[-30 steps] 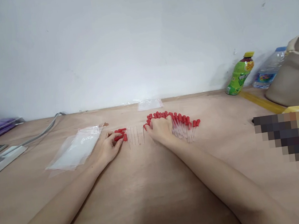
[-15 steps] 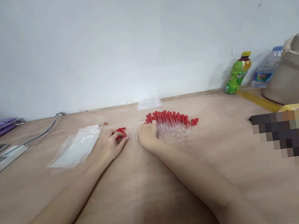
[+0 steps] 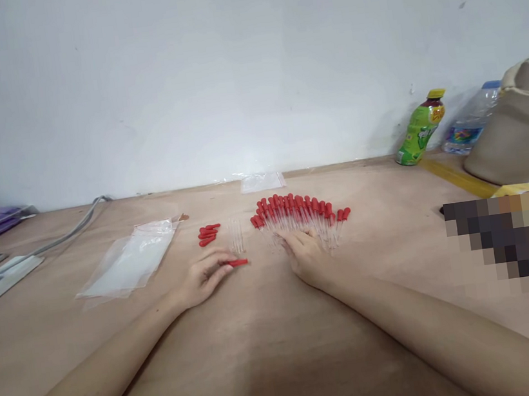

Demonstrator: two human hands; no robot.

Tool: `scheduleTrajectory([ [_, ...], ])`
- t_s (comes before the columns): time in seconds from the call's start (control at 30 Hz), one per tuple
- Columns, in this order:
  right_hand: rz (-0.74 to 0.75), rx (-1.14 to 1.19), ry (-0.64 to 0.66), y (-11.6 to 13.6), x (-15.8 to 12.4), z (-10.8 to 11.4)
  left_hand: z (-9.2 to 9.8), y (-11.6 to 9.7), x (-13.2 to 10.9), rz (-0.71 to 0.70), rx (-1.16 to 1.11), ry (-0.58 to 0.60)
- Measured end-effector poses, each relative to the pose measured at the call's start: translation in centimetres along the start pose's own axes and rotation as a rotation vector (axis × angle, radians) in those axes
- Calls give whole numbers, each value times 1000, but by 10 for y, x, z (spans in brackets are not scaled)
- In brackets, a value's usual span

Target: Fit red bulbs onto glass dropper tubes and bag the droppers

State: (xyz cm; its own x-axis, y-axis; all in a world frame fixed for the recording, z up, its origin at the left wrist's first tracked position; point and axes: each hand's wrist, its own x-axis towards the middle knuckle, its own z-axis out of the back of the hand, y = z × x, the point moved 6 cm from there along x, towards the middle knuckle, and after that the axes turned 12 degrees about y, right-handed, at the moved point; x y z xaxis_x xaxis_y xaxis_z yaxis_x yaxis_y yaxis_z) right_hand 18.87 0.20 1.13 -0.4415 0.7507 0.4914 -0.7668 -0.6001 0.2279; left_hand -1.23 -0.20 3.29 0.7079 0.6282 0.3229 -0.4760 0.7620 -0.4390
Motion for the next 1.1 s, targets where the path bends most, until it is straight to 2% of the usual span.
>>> scheduleTrajectory([
  [0.07, 17, 18, 19, -1, -6, 2, -9, -4, 1, -4, -49, 109],
  [0.13, 30, 32, 39, 2, -7, 4, -13, -5, 2, 42, -57, 130],
  [0.37, 102, 90, 120, 16, -2, 4, -21, -5, 10, 146, -2, 42],
  [0.6, 62, 168, 122, 22, -4, 12, -28, -1, 11, 270, -248, -33],
  [0.7, 44, 174, 168, 31, -2, 14, -30, 1, 10, 280, -327, -52],
  [0.93, -5, 238, 235, 35, 0, 12, -37, 7, 11, 258, -558, -43],
  [1.1, 33, 299, 297, 26, 3, 2, -38, 4, 11, 277, -588, 17],
])
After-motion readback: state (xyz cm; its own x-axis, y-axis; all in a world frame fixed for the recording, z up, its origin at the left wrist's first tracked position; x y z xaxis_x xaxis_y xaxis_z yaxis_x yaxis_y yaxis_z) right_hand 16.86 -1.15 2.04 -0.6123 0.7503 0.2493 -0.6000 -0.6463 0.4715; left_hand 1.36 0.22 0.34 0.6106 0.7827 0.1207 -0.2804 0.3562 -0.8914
